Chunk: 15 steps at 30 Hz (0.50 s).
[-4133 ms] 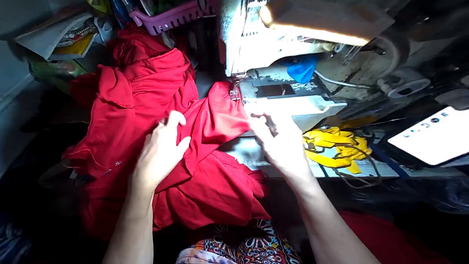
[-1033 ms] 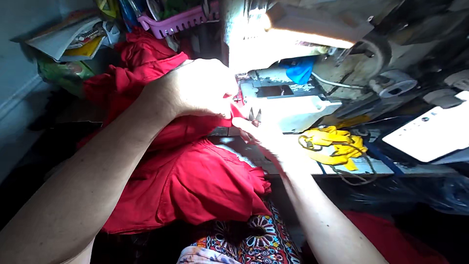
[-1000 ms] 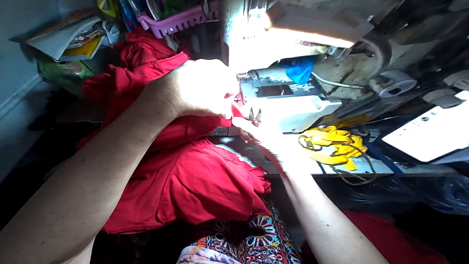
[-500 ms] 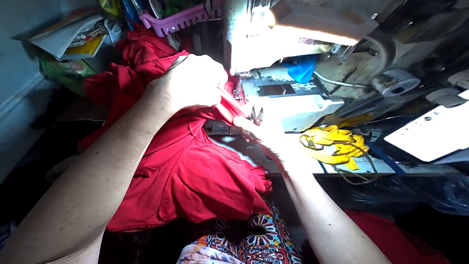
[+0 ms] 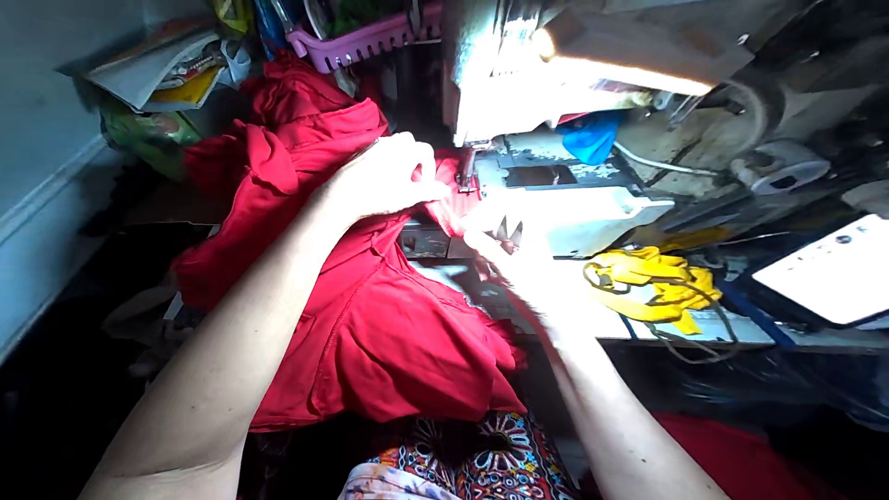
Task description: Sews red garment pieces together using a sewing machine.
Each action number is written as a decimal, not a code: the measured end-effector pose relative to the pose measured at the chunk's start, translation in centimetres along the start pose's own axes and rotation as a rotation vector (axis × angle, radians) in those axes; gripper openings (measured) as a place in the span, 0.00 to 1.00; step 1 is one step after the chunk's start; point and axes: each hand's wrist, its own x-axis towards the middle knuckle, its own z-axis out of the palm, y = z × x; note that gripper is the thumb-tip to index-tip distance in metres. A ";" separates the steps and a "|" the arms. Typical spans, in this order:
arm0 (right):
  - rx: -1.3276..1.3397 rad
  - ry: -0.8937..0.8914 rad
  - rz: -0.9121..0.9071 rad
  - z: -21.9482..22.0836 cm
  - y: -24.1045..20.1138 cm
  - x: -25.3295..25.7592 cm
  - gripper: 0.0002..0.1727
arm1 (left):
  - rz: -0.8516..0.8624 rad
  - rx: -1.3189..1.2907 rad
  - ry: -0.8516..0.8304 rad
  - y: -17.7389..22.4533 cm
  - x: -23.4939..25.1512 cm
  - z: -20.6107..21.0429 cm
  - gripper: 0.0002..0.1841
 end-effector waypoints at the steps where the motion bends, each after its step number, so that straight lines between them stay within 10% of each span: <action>1: -0.015 0.016 0.017 0.1 0.0 -0.3 0.12 | -0.048 -0.001 0.032 -0.2 0.4 0.5 0.23; 4: -0.110 0.041 0.000 0.8 -0.2 -1.0 0.16 | -0.195 0.068 0.002 0.3 1.6 2.4 0.32; 15: -0.412 -0.035 -0.089 -0.4 -1.9 -2.7 0.25 | -0.409 0.183 0.322 -3.1 4.0 2.3 0.16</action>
